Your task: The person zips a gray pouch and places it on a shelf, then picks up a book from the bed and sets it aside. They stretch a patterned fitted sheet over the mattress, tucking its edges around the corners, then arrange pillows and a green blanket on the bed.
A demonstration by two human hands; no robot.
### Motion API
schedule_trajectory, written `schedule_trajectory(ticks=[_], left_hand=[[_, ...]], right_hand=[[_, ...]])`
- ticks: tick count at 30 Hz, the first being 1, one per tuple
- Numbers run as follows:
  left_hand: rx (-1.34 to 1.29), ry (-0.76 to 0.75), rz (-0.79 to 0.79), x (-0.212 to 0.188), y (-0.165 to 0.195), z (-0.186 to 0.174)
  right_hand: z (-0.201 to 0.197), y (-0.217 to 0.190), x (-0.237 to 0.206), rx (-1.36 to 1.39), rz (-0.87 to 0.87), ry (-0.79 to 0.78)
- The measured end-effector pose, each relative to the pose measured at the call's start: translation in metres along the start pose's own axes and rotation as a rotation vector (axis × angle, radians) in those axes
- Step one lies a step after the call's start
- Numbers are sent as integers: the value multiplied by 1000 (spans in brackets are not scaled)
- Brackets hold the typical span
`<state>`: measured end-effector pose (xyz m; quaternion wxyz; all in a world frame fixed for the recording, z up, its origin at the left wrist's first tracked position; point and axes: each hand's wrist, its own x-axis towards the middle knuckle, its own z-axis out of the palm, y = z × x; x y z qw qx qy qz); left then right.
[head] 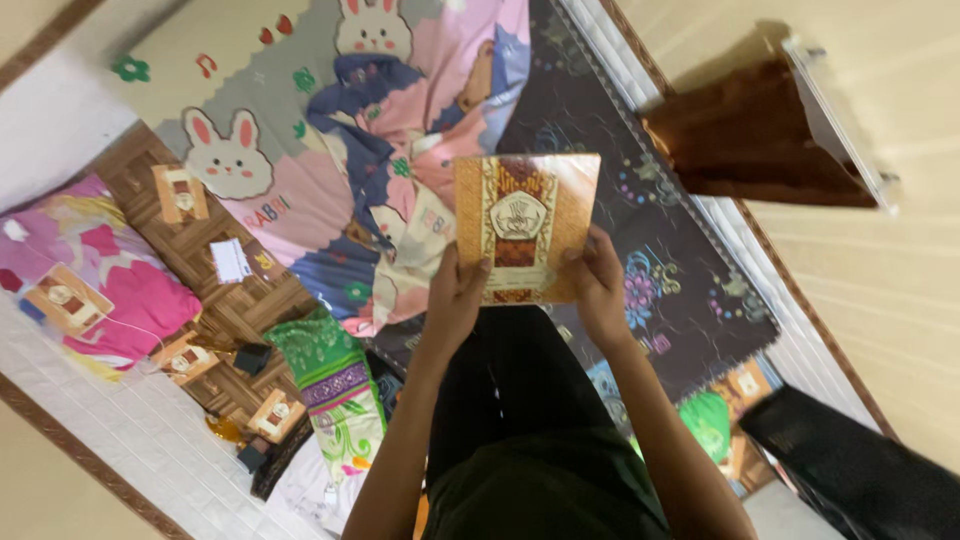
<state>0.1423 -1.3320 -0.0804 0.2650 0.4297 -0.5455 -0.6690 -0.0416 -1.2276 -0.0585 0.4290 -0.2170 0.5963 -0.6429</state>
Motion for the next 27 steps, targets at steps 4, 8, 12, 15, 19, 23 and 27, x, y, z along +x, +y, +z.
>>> schedule_trajectory(ticks=[4, 8, 12, 15, 19, 23, 27], left_hand=[[-12, 1, 239, -35, 25, 4], [-37, 52, 195, -63, 41, 11], [36, 49, 69, -90, 35, 21], [-61, -1, 210, -116, 24, 48], [-69, -16, 49, -165, 12, 94], [-68, -53, 125, -221, -3, 152], [-66, -78, 129, -291, -15, 197]], right_hand=[[1, -13, -32, -1, 26, 2], [-6, -25, -55, -12, 50, -21], [-24, -25, -82, 15, 64, -9], [-52, -25, -110, 22, 68, 6], [-104, -26, -168, 27, 34, 31], [-168, -19, -232, 60, -45, 58], [-222, -14, -296, 87, 46, 130]])
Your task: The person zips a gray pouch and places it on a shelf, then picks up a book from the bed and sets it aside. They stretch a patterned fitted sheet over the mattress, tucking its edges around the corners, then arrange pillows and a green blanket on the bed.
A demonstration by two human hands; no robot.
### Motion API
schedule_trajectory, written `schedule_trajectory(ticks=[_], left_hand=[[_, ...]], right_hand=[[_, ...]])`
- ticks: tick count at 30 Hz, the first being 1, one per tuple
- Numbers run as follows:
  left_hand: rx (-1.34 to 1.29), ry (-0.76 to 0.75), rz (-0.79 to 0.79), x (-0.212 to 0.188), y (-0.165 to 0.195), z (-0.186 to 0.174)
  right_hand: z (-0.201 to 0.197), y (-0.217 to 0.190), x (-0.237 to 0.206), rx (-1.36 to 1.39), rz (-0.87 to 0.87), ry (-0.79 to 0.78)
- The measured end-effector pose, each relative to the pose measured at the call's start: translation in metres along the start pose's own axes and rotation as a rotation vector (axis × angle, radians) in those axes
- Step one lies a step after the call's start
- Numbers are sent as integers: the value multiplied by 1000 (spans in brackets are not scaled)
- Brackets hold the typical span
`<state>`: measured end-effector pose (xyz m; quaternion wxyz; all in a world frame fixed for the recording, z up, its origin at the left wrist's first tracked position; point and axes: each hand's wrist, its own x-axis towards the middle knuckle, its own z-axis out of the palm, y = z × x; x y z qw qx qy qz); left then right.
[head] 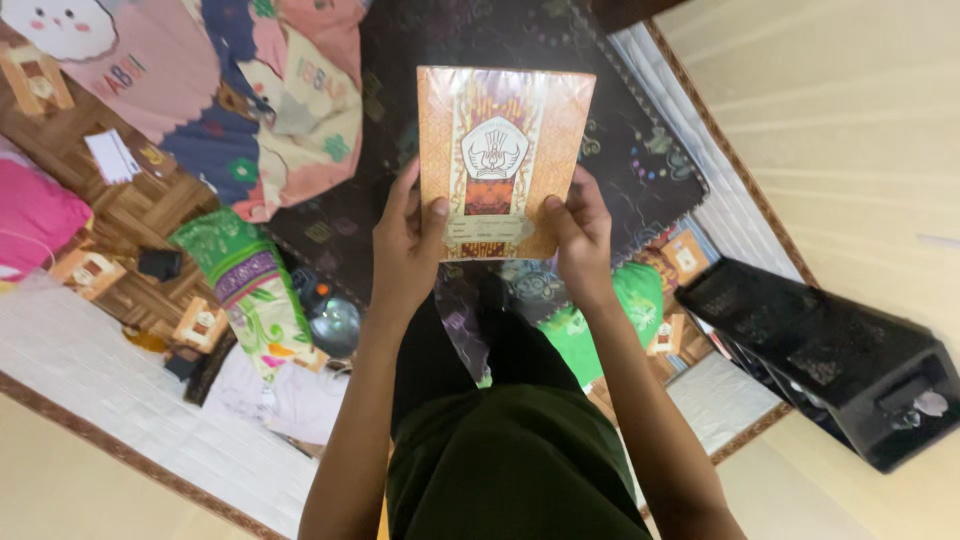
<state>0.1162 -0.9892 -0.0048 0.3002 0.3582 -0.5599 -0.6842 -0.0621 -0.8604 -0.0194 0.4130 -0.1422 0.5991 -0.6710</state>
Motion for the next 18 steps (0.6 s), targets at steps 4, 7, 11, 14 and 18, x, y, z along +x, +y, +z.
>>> schedule_trajectory(ticks=[4, 7, 11, 14, 18], left_hand=[[-2, -34, 7, -51, -5, 45], [10, -14, -103, -80, -7, 73], [47, -34, -87, -105, -6, 97], [49, -30, -121, -127, -3, 109], [72, -27, -67, -148, -2, 117]], right_hand=[[-54, -5, -40, 22, -1, 10], [-85, -8, -69, -1, 0, -14], [-115, -16, -95, 27, 15, -42], [-127, -22, -109, 9, 15, -68], [-133, -23, -122, 32, 82, -27]])
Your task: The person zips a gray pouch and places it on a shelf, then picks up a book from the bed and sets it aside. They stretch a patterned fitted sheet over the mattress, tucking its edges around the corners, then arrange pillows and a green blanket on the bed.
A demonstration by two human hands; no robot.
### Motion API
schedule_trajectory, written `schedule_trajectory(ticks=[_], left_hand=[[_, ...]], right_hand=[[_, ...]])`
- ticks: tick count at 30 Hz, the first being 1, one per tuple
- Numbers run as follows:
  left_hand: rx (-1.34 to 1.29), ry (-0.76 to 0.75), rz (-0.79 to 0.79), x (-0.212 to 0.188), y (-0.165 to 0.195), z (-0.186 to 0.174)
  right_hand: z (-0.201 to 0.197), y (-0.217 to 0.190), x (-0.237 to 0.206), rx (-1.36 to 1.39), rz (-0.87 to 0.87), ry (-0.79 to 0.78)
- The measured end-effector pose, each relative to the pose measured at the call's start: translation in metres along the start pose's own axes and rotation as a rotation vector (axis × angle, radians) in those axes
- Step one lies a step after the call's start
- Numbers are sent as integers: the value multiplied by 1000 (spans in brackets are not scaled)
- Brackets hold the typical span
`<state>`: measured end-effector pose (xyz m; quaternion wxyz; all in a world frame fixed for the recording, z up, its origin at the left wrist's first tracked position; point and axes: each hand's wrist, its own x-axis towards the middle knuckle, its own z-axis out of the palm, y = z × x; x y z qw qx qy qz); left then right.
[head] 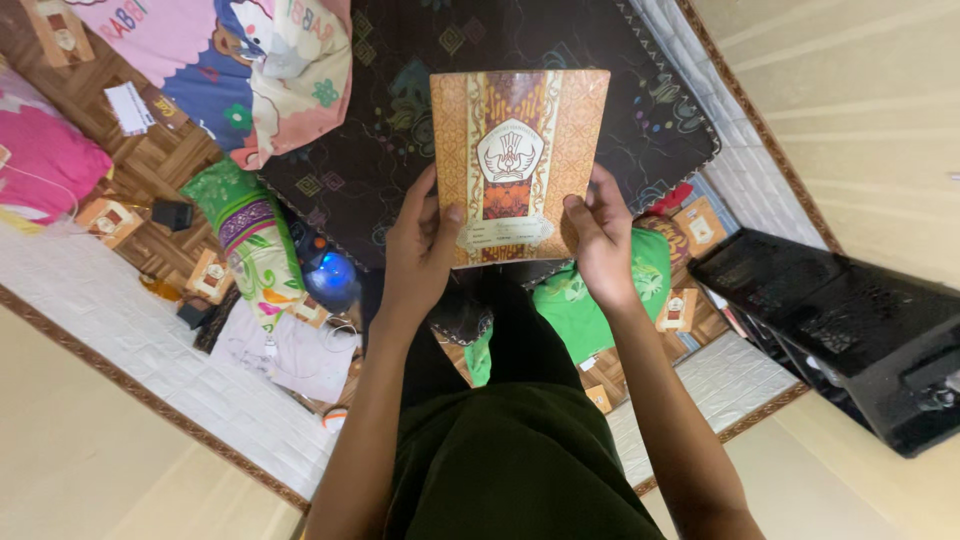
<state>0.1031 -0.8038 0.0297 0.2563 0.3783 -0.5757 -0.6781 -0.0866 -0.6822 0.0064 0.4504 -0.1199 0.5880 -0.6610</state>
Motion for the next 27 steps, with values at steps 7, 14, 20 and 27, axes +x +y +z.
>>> schedule_trajectory(ticks=[7, 14, 20, 27], left_hand=[[54, -20, -15, -9, -10, 3], [103, -56, -107, -13, -46, 5], [28, -53, -71, -48, -83, 3], [120, -58, -55, -121, -117, 1]], right_hand=[[-12, 23, -19, -25, -24, 39], [-36, 62, -32, -52, -58, 67], [-42, 89, -57, -113, -70, 62], [-49, 118, -135, -197, -127, 64]])
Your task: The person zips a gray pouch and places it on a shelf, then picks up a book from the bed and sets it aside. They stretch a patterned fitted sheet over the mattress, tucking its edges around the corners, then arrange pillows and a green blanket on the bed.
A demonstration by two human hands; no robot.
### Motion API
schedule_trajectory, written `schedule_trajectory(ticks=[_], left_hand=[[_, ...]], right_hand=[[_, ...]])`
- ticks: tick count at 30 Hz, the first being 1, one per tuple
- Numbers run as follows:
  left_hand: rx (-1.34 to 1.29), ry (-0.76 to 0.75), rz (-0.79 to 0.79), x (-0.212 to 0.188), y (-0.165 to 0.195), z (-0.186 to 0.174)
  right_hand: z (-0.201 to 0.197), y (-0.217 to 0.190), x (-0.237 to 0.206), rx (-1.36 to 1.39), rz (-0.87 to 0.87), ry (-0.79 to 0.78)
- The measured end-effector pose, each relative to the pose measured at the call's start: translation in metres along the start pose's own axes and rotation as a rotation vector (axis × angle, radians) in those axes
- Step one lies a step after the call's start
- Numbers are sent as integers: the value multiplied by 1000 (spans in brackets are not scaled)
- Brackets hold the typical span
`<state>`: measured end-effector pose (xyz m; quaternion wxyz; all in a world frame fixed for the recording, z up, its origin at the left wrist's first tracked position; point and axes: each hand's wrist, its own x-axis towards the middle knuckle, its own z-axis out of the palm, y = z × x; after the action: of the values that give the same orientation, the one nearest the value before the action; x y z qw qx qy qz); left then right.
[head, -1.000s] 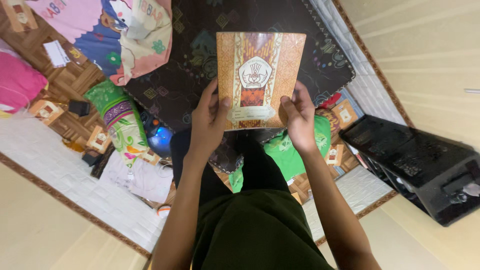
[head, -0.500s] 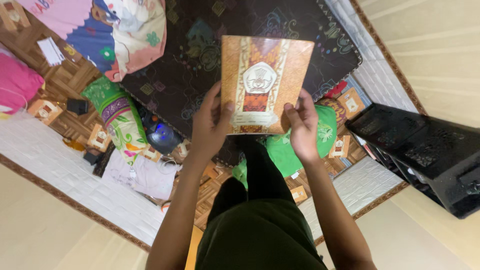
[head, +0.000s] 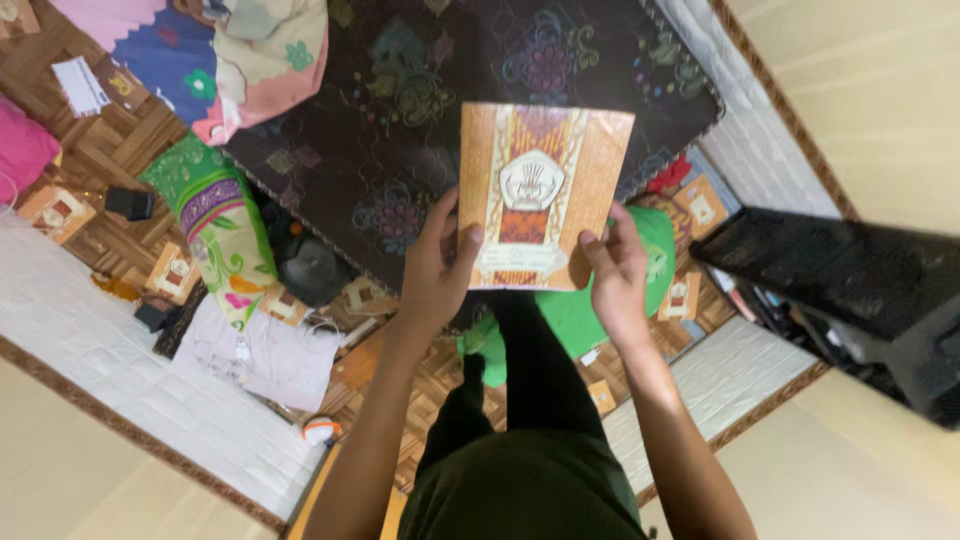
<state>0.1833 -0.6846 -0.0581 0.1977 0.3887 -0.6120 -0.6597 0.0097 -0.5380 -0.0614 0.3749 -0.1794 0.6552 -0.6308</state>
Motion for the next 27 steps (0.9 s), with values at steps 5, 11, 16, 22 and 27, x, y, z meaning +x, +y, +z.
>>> schedule_trajectory(ticks=[5, 11, 16, 22, 27], left_hand=[[-90, -57, 160, -84, -32, 9], [-162, -88, 182, -188, -50, 37], [-51, -211, 200, -265, -60, 49], [-115, -302, 305, -349, -66, 75], [-78, -345, 332, -414, -63, 105]], right_hand=[[-22, 27, -88, 94, -94, -3], [-48, 49, -206, 64, -120, 76], [-75, 69, -300, 97, -141, 115], [-100, 79, -398, 136, -208, 199], [-126, 75, -478, 134, -276, 256]])
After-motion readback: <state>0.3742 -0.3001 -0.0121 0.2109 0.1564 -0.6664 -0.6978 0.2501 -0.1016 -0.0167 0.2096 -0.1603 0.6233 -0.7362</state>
